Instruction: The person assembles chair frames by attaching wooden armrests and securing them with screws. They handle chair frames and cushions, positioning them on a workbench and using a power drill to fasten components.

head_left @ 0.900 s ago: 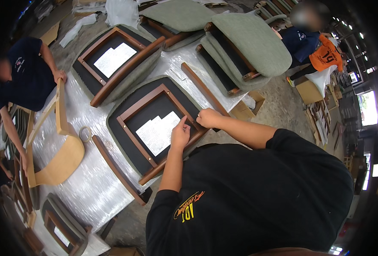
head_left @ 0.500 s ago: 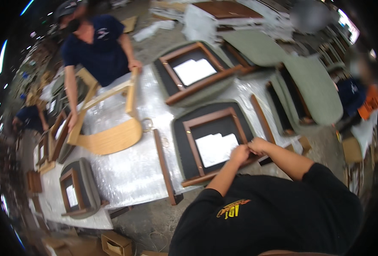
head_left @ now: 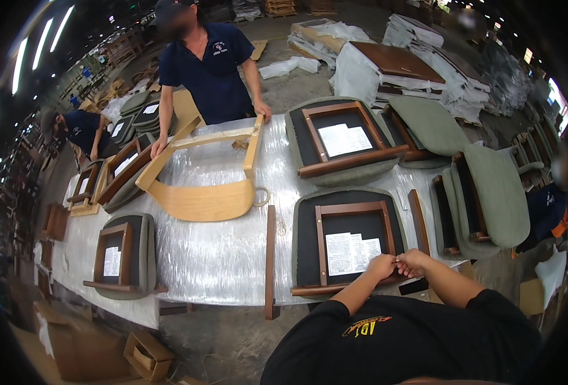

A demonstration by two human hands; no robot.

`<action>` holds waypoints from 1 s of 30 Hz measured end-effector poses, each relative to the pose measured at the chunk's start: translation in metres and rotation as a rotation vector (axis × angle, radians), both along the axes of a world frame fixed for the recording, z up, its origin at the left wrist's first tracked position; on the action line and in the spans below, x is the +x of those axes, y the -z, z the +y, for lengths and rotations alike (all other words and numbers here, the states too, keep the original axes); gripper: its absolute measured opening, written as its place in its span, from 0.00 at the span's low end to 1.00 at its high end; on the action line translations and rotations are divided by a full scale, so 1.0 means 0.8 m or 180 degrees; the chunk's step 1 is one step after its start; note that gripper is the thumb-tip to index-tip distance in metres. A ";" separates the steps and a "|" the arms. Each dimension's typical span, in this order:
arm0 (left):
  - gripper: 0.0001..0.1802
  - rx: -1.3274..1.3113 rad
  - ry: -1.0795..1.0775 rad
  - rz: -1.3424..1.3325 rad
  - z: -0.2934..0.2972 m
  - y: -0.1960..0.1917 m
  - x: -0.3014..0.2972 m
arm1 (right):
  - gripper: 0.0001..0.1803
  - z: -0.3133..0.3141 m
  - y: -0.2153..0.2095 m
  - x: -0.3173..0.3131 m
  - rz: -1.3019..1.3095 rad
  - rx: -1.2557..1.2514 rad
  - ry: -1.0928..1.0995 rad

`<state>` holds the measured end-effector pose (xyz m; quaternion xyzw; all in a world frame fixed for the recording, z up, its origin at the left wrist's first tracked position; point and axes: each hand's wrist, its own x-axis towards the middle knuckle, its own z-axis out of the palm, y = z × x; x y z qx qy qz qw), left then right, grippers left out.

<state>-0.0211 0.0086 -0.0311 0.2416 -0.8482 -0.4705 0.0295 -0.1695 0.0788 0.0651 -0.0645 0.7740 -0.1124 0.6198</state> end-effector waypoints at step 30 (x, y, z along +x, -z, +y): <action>0.17 -0.0162 0.0292 -0.0178 0.002 0.011 -0.020 | 0.34 0.020 0.003 0.012 0.1112 -0.0706 -0.0358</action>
